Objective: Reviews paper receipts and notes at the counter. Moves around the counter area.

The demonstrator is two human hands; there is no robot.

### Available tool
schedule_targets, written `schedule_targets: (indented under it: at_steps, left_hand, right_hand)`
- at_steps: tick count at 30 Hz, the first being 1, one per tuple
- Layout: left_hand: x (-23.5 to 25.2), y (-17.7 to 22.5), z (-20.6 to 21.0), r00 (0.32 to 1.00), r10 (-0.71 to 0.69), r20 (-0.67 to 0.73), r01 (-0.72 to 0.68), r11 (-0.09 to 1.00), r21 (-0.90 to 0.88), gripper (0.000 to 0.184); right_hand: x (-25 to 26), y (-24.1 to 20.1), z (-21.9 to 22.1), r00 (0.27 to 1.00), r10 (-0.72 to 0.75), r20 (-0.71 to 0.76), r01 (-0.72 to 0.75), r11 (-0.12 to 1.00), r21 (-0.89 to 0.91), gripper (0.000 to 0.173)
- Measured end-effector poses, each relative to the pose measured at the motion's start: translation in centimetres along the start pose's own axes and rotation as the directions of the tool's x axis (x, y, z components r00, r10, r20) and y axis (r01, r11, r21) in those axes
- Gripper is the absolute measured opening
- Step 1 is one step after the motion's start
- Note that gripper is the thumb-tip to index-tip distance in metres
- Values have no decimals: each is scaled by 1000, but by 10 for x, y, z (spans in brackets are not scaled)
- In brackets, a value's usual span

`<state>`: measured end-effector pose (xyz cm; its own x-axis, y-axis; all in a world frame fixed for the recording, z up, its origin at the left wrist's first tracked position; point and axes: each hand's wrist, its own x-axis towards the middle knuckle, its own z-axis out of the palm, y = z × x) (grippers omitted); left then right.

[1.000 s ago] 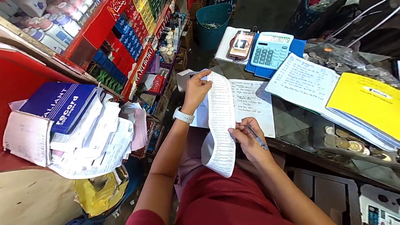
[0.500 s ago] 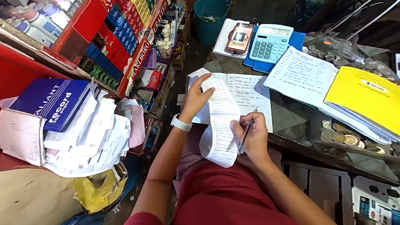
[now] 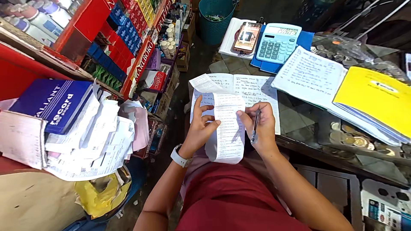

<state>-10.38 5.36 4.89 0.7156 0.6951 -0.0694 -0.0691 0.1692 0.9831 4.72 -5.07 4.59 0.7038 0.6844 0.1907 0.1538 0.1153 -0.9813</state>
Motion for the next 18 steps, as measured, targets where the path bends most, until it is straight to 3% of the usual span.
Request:
schedule_targets:
  at_steps: [3, 10, 18]
  left_hand:
    - [-10, -5, 0, 1000, 18, 15, -18, 1000, -11, 97]
    - [-26, -19, -2, 996, 28, 81, -33, 998, 60, 88]
    - [-30, -20, 0, 995, 57, 80, -62, 996, 59, 83]
  right_hand:
    - [10, -2, 2, 999, 37, -15, -37, 999, 26, 29]
    - [43, 0, 5, 983, 169, -66, -158, 977, 147, 30]
    - [69, -4, 5, 986, 145, -86, -133, 983, 125, 30]
